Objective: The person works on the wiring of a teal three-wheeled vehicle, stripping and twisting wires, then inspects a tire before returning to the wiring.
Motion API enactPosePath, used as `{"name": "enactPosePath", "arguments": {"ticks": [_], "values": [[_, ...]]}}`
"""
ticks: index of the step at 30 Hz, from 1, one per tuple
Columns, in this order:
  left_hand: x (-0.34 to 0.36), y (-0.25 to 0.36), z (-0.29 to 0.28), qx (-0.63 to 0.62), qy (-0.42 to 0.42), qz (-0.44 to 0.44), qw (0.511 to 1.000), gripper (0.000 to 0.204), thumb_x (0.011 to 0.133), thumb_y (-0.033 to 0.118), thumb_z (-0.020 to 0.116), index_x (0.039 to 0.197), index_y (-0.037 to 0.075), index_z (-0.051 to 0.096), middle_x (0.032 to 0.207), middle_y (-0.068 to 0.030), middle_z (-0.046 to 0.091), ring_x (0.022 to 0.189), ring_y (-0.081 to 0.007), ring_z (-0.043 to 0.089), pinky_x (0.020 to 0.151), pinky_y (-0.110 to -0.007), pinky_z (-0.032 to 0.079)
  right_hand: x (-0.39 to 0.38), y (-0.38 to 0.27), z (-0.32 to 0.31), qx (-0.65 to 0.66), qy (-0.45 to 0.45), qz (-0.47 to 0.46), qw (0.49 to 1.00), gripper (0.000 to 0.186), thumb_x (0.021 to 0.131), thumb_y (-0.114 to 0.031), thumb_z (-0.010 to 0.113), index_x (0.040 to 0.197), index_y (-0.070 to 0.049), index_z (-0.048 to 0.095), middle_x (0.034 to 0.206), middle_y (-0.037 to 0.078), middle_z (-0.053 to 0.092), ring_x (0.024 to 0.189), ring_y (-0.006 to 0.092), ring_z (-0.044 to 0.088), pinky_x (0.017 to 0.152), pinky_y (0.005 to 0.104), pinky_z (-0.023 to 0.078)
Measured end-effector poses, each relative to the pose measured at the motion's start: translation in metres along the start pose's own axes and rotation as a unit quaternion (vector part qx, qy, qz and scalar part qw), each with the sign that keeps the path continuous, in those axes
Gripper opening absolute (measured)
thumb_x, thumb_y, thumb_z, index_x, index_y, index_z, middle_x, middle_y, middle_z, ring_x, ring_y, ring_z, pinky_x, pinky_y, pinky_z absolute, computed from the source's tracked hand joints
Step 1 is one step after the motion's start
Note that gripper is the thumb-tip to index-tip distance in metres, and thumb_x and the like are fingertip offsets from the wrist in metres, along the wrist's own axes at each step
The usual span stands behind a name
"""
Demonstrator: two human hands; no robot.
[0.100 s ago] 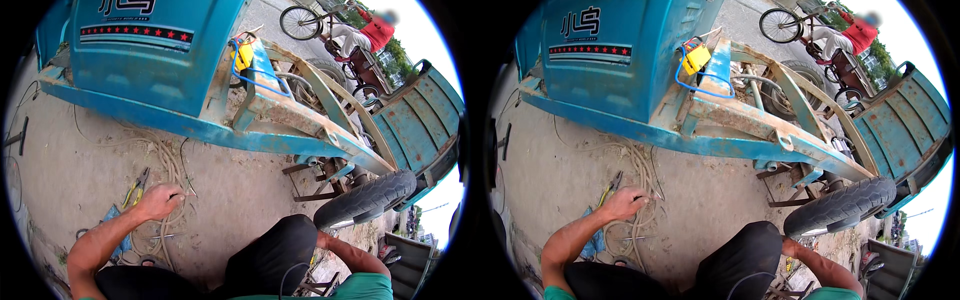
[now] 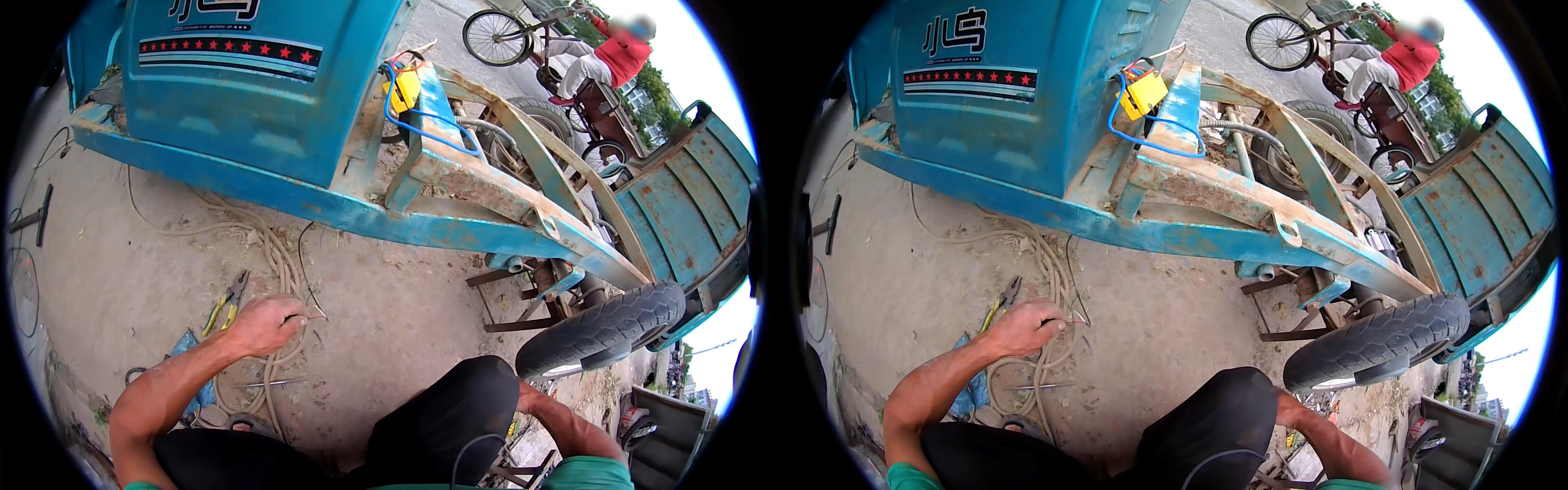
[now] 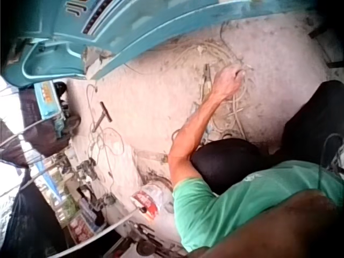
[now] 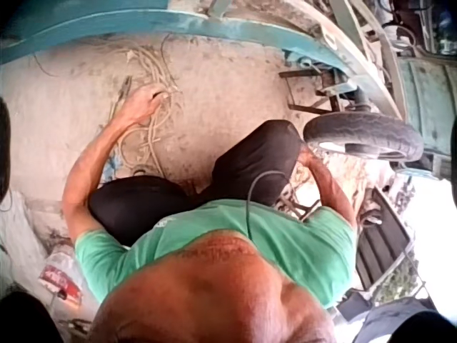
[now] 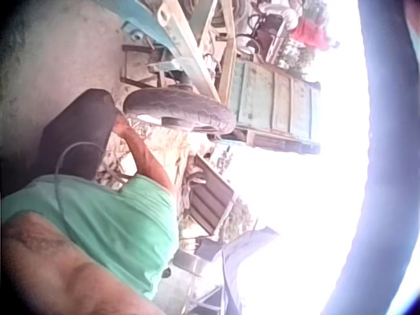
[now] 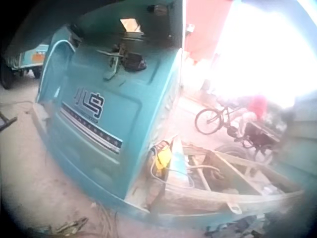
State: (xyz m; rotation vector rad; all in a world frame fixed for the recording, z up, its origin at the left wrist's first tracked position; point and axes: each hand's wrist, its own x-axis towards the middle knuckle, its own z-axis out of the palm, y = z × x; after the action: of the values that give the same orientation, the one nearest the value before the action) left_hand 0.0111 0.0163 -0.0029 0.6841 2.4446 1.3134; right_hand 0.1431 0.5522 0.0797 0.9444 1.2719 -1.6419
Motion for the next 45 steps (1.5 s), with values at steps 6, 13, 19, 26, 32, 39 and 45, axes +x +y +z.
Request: {"name": "enactPosePath", "arguments": {"ticks": [6,13,19,26,32,39,45], "values": [[0.005,-0.001,0.003,0.044,-0.027,0.004,0.999,0.022,0.088,0.02,0.06,0.102,0.006,0.068,0.096,-0.0179,0.066,0.095,-0.0387,0.062,0.082,-0.048,0.049,0.048,-0.018,0.077,-0.272,0.103,-0.201,0.935,0.036,0.1,-0.022,0.058,0.128,-0.001,0.061,0.116,0.011,0.069,0.103,0.0154,0.063,0.091,0.0288,0.05],[0.013,0.01,0.01,0.084,-0.04,-0.044,0.995,0.023,0.09,0.022,0.06,0.102,0.005,0.069,0.096,-0.0187,0.067,0.097,-0.039,0.062,0.083,-0.047,0.049,0.119,-0.105,0.216,-0.361,-0.178,-0.282,0.871,0.04,0.098,-0.028,0.061,0.129,-0.002,0.062,0.122,0.01,0.068,0.101,0.0175,0.066,0.086,0.0316,0.051],[0.023,0.018,0.002,-0.011,-0.036,-0.135,0.99,0.023,0.091,0.022,0.061,0.097,0.001,0.069,0.082,-0.0157,0.068,0.076,-0.0294,0.065,0.072,-0.041,0.051,0.167,-0.135,0.279,-0.488,-0.213,-0.389,0.752,0.041,0.089,-0.026,0.068,0.12,0.002,0.065,0.114,0.015,0.07,0.096,0.0202,0.068,0.083,0.0361,0.053],[0.009,-0.003,-0.015,-0.002,0.039,-0.15,0.988,0.027,0.093,0.027,0.061,0.088,0.002,0.067,0.072,-0.0134,0.064,0.064,-0.0233,0.061,0.061,-0.04,0.047,0.203,-0.132,0.338,-0.618,-0.174,-0.418,0.642,0.041,0.083,-0.029,0.071,0.108,0.003,0.069,0.1,0.018,0.072,0.085,0.0266,0.069,0.075,0.0372,0.055],[-0.019,-0.027,-0.022,-0.056,0.037,-0.25,0.966,0.032,0.095,0.033,0.061,0.095,0.002,0.069,0.072,-0.0055,0.062,0.066,-0.015,0.061,0.061,-0.033,0.049,0.199,-0.115,0.366,-0.543,-0.181,-0.297,0.765,0.041,0.092,-0.027,0.067,0.114,0.007,0.065,0.096,0.015,0.07,0.072,0.0183,0.069,0.068,0.0317,0.054],[-0.042,-0.007,-0.026,-0.142,0.027,-0.285,0.947,0.024,0.095,0.025,0.063,0.093,0.002,0.067,0.077,-0.0042,0.064,0.07,-0.0121,0.063,0.064,-0.031,0.051,0.197,-0.092,0.361,-0.565,-0.207,-0.272,0.751,0.02,0.094,-0.018,0.066,0.099,0.001,0.067,0.084,0.005,0.067,0.066,0.0105,0.058,0.062,0.028,0.048],[-0.045,-0.034,-0.039,-0.142,0.139,-0.3,0.933,0.025,0.095,0.027,0.063,0.096,0.002,0.067,0.08,-0.0046,0.065,0.071,-0.0125,0.063,0.068,-0.03,0.052,0.196,-0.095,0.353,-0.504,-0.211,-0.298,0.783,0.014,0.097,-0.014,0.061,0.099,-0.001,0.063,0.084,0.006,0.068,0.059,0.0082,0.053,0.054,0.0248,0.045]]}}
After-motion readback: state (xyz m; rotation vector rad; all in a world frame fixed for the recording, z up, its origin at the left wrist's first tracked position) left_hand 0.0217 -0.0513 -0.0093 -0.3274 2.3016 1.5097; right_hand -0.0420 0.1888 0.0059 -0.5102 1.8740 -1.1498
